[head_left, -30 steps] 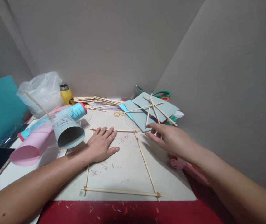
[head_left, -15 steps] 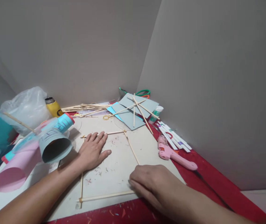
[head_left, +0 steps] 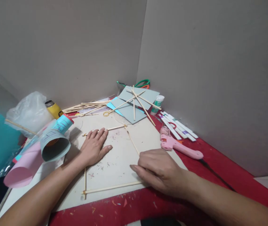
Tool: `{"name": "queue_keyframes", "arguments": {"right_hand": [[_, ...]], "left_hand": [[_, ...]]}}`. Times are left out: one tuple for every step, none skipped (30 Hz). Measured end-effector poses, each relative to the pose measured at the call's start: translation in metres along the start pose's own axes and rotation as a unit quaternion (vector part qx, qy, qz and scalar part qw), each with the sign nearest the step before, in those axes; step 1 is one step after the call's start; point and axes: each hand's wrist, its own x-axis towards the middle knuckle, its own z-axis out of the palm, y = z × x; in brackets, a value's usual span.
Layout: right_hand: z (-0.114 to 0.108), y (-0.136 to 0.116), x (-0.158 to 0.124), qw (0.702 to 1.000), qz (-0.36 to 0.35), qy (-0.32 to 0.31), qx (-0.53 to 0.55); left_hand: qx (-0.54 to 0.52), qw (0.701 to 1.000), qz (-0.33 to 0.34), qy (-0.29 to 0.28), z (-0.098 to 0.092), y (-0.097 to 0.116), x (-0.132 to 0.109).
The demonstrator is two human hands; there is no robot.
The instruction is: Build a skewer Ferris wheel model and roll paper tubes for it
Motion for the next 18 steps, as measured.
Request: {"name": "queue_keyframes", "arguments": {"right_hand": [[-0.001, 0.001, 0.0, 1.0, 0.0, 0.017, -0.002], [-0.001, 0.002, 0.0, 1.0, 0.001, 0.029, -0.004], [-0.001, 0.003, 0.0, 0.999, 0.004, 0.039, -0.006], [-0.002, 0.005, 0.0, 0.999, 0.009, 0.046, -0.008], [-0.002, 0.006, 0.0, 0.998, 0.013, 0.053, -0.01], [-0.002, 0.008, 0.0, 0.998, 0.017, 0.057, -0.012], [-0.001, 0.009, 0.0, 0.998, 0.02, 0.06, -0.015], [-0.001, 0.011, 0.0, 0.998, 0.023, 0.061, -0.02], [-0.001, 0.012, 0.001, 0.997, 0.026, 0.062, -0.025], [-0.001, 0.014, 0.001, 0.997, 0.028, 0.061, -0.031], [0.0, 0.015, 0.001, 0.997, 0.029, 0.06, -0.035], [0.0, 0.016, 0.001, 0.997, 0.03, 0.059, -0.038], [0.001, 0.017, 0.001, 0.997, 0.032, 0.056, -0.039], [0.001, 0.018, 0.0, 0.997, 0.036, 0.051, -0.041], [0.001, 0.019, 0.0, 0.997, 0.043, 0.045, -0.042], [0.002, 0.019, -0.001, 0.997, 0.052, 0.039, -0.044], [0.003, 0.02, -0.001, 0.996, 0.063, 0.033, -0.046], [0.003, 0.021, -0.002, 0.996, 0.073, 0.029, -0.049]], "left_hand": [[0.001, 1.0, 0.002, 0.0, 0.0, 0.0, 0.0], [0.001, 1.0, 0.004, 0.0, 0.0, 0.0, -0.001], [0.0, 1.0, 0.004, 0.0, 0.0, 0.0, -0.001], [-0.001, 1.0, 0.003, 0.0, 0.0, 0.0, -0.001], [-0.002, 1.0, 0.003, 0.0, 0.0, 0.0, -0.001], [-0.004, 1.0, 0.002, 0.0, 0.0, 0.0, -0.001], [-0.006, 1.0, 0.003, 0.0, 0.001, 0.0, -0.002], [-0.009, 1.0, 0.003, 0.0, 0.001, 0.0, -0.002], [-0.011, 1.0, 0.004, 0.001, 0.001, 0.0, -0.002], [-0.012, 1.0, 0.004, 0.002, 0.002, -0.001, -0.002], [-0.013, 1.0, 0.005, 0.004, 0.002, -0.001, -0.002], [-0.014, 1.0, 0.005, 0.006, 0.002, -0.001, -0.002], [-0.014, 1.0, 0.005, 0.007, 0.001, -0.001, -0.002], [-0.014, 1.0, 0.005, 0.007, 0.001, -0.001, -0.002], [-0.013, 1.0, 0.004, 0.007, 0.001, 0.0, -0.002], [-0.013, 1.0, 0.003, 0.005, 0.001, 0.0, -0.002], [-0.012, 1.0, 0.0, 0.003, 0.001, 0.0, -0.002], [-0.012, 1.0, -0.002, 0.0, 0.001, 0.0, -0.002]]}}
